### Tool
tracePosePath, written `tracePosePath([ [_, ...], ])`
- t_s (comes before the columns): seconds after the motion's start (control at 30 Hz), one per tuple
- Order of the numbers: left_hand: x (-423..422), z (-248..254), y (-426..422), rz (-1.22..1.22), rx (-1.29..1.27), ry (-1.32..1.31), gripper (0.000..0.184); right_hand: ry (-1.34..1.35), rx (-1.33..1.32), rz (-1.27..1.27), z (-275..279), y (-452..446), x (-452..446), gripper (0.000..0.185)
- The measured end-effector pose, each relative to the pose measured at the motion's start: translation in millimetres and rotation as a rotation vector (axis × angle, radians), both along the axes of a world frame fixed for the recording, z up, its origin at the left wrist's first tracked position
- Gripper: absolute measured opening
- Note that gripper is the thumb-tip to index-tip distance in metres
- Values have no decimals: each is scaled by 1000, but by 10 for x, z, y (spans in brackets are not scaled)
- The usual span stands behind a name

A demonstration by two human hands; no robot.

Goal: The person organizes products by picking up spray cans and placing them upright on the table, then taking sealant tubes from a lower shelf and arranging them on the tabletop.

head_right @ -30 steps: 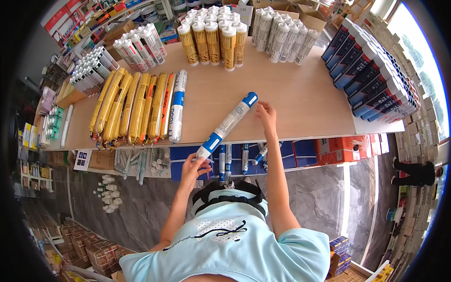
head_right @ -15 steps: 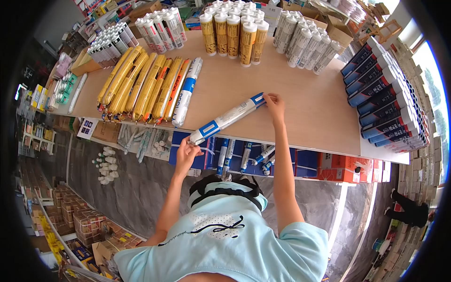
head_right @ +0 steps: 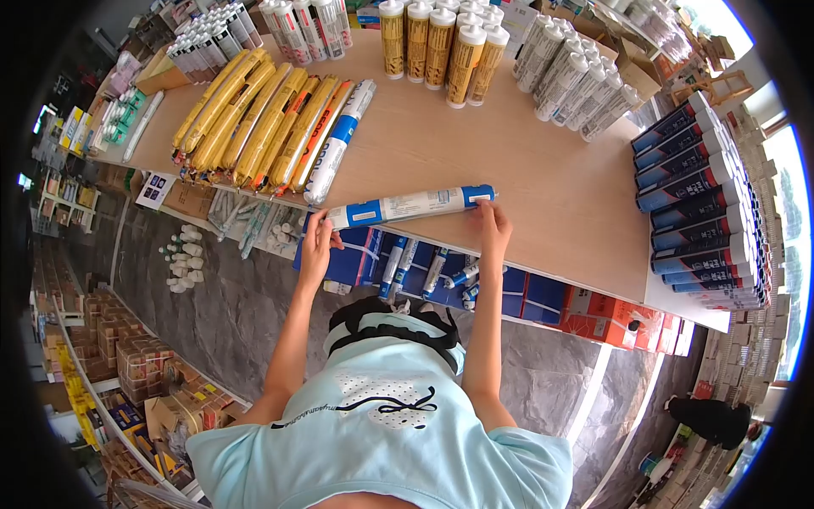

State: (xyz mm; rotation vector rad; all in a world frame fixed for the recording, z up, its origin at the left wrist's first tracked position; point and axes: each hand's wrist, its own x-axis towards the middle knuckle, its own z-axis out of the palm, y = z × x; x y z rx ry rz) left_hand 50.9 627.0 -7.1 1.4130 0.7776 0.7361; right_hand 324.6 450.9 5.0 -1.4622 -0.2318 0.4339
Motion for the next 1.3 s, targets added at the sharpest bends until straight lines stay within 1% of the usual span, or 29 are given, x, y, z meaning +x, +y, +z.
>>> tracePosePath([
  [0.03,-25,-11,-20,-14,58,34,36,-10,48,-23,22,14,51,24],
  [0.07,-38,-23,-28,-14,55,36,36,-8,45,-24,53,25,115,24],
  [0.13,-49,-33,-48,-12,117,12,36,-92,-62,-42,97,18,251,22],
  [0.17,-56,-43,-61,-13,110,14,36,-238,-143,-61,77,2,295,25],
  [0.2,-50,-20,-67,-7,119,12,36,-238,-149,-59,10,-21,339,25],
  [0.27,-33,-16,-81,5,127,8,37,-343,-235,-23,-122,-30,416,29],
  [0.37,-32,-44,-67,14,126,5,37,-294,-232,0,-114,-29,392,33],
  [0.57,-17,-34,-89,19,113,-7,36,-253,-282,58,-2,-80,435,33],
  [0.63,-15,41,-96,8,-56,-73,34,-245,-277,47,-30,-83,472,34],
  [0.67,-23,59,-107,2,-57,-72,34,-237,-274,41,-43,-107,480,34],
  [0.7,-29,74,-106,-8,-36,-65,31,-236,-273,35,-31,-129,484,34],
  [0.77,-14,89,-91,-22,-11,-58,30,-149,-216,42,-2,-165,491,35],
  [0.8,25,90,-90,-13,61,-62,28,-149,-216,37,-24,-196,528,35],
  [0.83,66,87,-91,-3,132,-67,28,-158,-266,15,-38,-229,578,36],
  [0.87,108,53,-84,-3,129,-68,28,-166,-317,-4,-56,-266,621,36],
  [0.93,177,-86,-49,11,284,-15,28,-185,-337,-17,-35,-324,643,35],
  [0.97,188,-154,-40,18,281,10,27,-203,-354,-32,-27,-347,633,34],
  [1.0,190,-118,-66,22,280,10,27,-205,-354,-28,-20,-363,606,34],
  [1.07,217,-40,-105,74,394,28,30,-283,-314,-61,-9,-392,538,32],
  [1.1,212,-34,-115,90,412,26,36,-282,-313,-58,-54,-437,537,32],
  [1.13,202,-28,-132,92,415,31,36,-336,-354,-46,-103,-483,549,31],
  [1.17,186,-16,-150,100,318,-37,38,-387,-390,-37,-153,-503,563,30],
  [1.2,165,0,-173,107,220,-103,40,-379,-385,-37,-152,-501,553,30],
  [1.23,151,30,-200,135,147,-162,35,-336,-381,-34,-146,-508,551,30],
  [1.27,134,32,-183,133,150,-158,35,-295,-380,-31,-143,-523,546,30],
  [1.3,127,21,-177,168,60,-157,29,-272,-349,-12,-112,-528,537,28],
])
